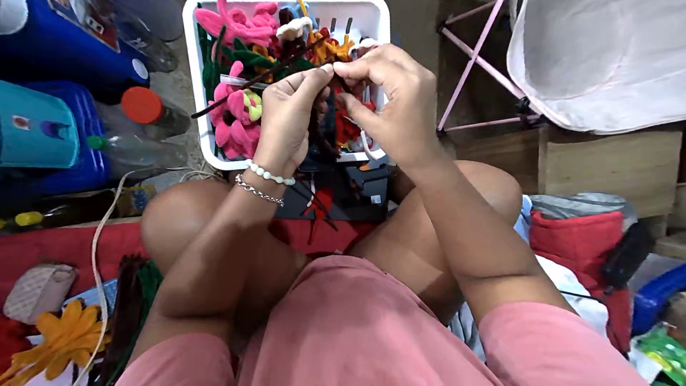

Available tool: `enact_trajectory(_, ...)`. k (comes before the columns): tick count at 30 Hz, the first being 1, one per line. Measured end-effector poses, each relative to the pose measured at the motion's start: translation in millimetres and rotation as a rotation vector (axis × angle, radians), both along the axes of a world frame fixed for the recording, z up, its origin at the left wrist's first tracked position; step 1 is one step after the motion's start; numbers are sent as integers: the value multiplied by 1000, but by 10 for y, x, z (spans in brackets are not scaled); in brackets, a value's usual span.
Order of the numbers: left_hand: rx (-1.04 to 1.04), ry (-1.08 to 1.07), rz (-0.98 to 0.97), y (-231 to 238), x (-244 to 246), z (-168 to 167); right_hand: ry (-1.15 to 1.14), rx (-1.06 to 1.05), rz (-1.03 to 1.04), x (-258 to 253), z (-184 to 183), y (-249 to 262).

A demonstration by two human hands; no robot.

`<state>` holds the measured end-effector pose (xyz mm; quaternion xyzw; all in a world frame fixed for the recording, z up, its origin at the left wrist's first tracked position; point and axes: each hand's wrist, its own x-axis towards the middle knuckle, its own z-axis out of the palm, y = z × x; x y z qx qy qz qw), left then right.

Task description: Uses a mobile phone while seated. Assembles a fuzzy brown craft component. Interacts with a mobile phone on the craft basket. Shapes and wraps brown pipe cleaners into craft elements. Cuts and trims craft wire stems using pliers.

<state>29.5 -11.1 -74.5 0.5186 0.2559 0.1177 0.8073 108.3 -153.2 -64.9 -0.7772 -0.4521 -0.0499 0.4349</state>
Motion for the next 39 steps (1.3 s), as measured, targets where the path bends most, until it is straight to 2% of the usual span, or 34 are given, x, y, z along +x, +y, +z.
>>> enact_trajectory(6, -8, -18, 43, -88, 28, -17, -76, 40, -120, -9, -34, -6)
enact_trajectory(14, 0, -13, 48, -74, 4, -18, -27, 54, -88, 15, -33, 0)
enact_trajectory(19, 75, -53, 23, -67, -12, -40, -27, 34, -57, 53, -9, -14)
enact_trajectory(25, 271, -31, -134, 43, -48, -33, -43, -99, 164, 249, 74, -122)
enact_trajectory(28, 352, -18, -231, 85, -56, -10, -109, -141, 171, 306, 112, -181)
enact_trajectory(32, 615, -14, -324, 96, -65, 44, -184, -165, 105, 284, 142, -189)
enact_trajectory(36, 920, -29, -448, 143, -70, 38, -227, -169, 189, 323, 123, -204)
enact_trajectory(39, 970, -38, -522, 161, -97, 44, -321, -193, 253, 340, 86, -208)
